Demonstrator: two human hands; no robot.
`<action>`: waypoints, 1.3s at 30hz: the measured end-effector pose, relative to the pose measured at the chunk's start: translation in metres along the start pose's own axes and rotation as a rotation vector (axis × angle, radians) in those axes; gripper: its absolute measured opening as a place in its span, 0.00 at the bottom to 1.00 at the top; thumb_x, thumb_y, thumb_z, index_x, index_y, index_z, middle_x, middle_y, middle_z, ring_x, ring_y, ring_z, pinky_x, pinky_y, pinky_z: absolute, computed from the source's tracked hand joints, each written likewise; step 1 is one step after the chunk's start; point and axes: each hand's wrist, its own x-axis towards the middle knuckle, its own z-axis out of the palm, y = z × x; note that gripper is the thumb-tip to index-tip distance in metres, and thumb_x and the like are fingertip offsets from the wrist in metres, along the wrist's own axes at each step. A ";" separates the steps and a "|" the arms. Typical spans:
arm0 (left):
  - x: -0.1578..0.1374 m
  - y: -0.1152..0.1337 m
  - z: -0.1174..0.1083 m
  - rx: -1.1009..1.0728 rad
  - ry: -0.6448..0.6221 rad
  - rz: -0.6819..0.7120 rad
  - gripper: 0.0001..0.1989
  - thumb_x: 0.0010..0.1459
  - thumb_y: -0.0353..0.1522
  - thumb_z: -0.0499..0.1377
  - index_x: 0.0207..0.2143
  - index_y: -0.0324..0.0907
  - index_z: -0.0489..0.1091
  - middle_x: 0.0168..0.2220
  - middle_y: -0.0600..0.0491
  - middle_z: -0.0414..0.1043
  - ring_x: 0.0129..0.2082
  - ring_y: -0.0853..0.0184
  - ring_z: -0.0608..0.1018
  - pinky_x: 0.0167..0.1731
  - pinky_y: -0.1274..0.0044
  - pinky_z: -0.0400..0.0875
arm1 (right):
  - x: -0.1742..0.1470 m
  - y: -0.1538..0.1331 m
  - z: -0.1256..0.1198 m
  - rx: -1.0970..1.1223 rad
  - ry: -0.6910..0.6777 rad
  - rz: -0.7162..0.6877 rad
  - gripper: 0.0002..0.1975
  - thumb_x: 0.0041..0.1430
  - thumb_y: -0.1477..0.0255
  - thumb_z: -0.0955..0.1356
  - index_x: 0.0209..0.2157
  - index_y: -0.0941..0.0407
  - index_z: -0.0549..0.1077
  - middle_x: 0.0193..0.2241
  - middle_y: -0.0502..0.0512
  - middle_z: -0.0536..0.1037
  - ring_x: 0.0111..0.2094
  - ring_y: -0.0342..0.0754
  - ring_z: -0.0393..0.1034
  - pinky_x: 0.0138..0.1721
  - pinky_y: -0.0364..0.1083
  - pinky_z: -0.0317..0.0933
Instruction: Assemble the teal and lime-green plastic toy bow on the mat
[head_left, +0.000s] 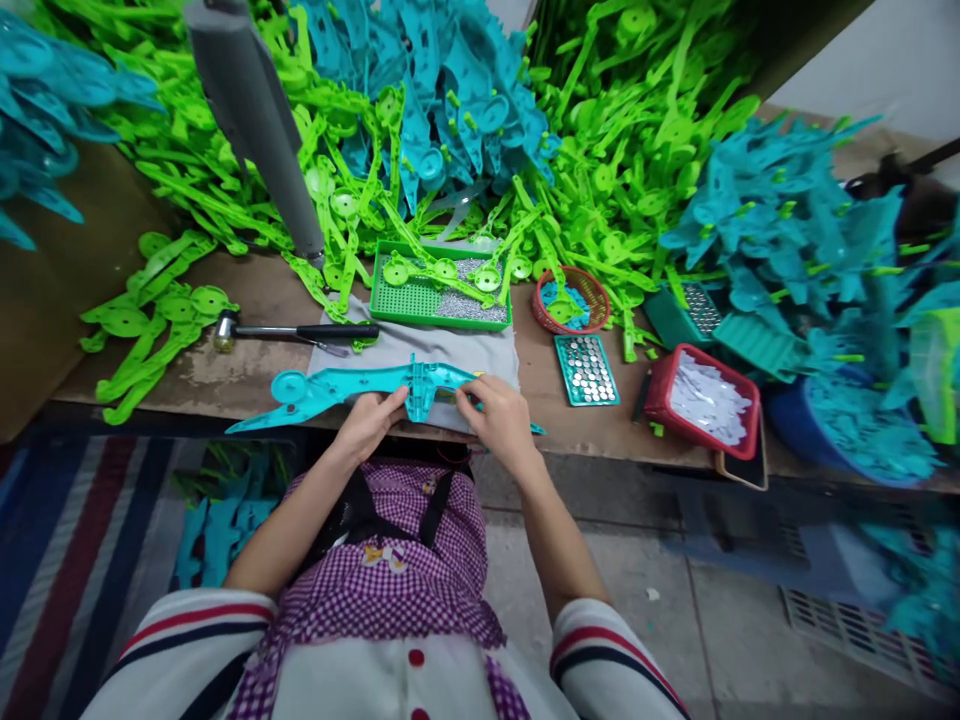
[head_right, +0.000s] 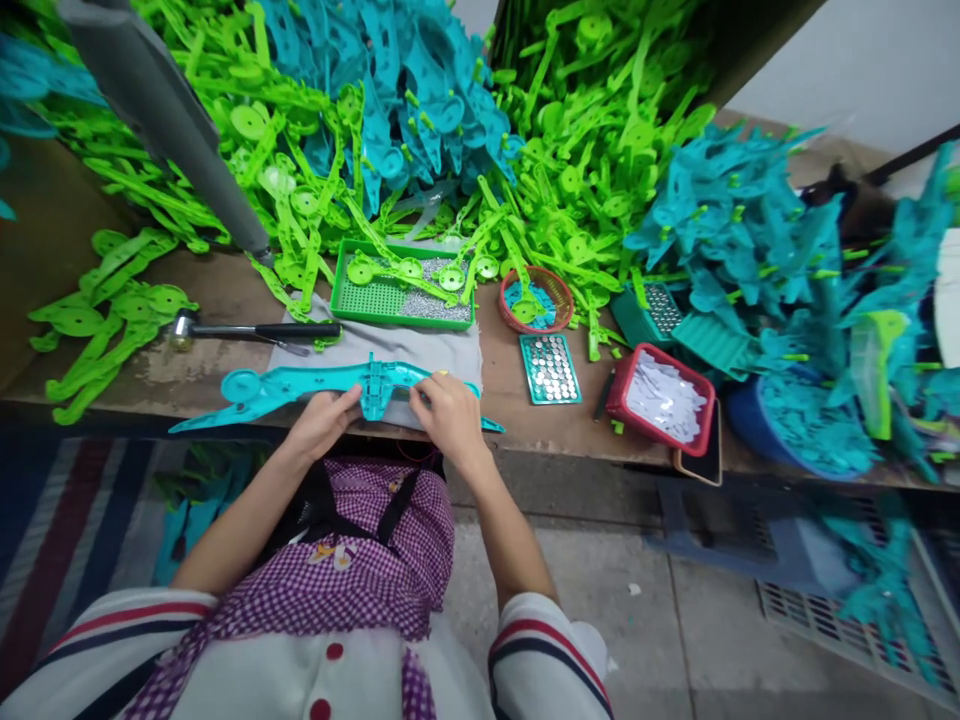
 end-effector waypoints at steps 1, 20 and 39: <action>0.000 0.000 -0.001 -0.001 -0.007 -0.008 0.22 0.43 0.42 0.72 0.36 0.35 0.77 0.38 0.45 0.81 0.47 0.53 0.79 0.50 0.64 0.73 | 0.001 -0.001 0.001 -0.033 -0.007 0.005 0.13 0.65 0.70 0.62 0.28 0.55 0.73 0.26 0.54 0.75 0.31 0.47 0.68 0.33 0.45 0.55; -0.004 0.006 0.002 0.019 -0.061 -0.053 0.21 0.42 0.40 0.73 0.37 0.36 0.79 0.41 0.44 0.81 0.48 0.51 0.79 0.53 0.61 0.70 | 0.006 -0.020 0.016 -0.105 -0.181 0.067 0.14 0.66 0.70 0.61 0.29 0.55 0.73 0.29 0.55 0.77 0.34 0.49 0.68 0.36 0.45 0.52; -0.001 0.004 -0.003 0.041 -0.100 -0.045 0.21 0.39 0.36 0.74 0.37 0.36 0.78 0.39 0.45 0.81 0.44 0.55 0.79 0.52 0.64 0.68 | 0.001 -0.018 0.015 -0.003 -0.159 0.065 0.11 0.68 0.68 0.60 0.34 0.55 0.71 0.32 0.56 0.79 0.35 0.50 0.71 0.36 0.46 0.56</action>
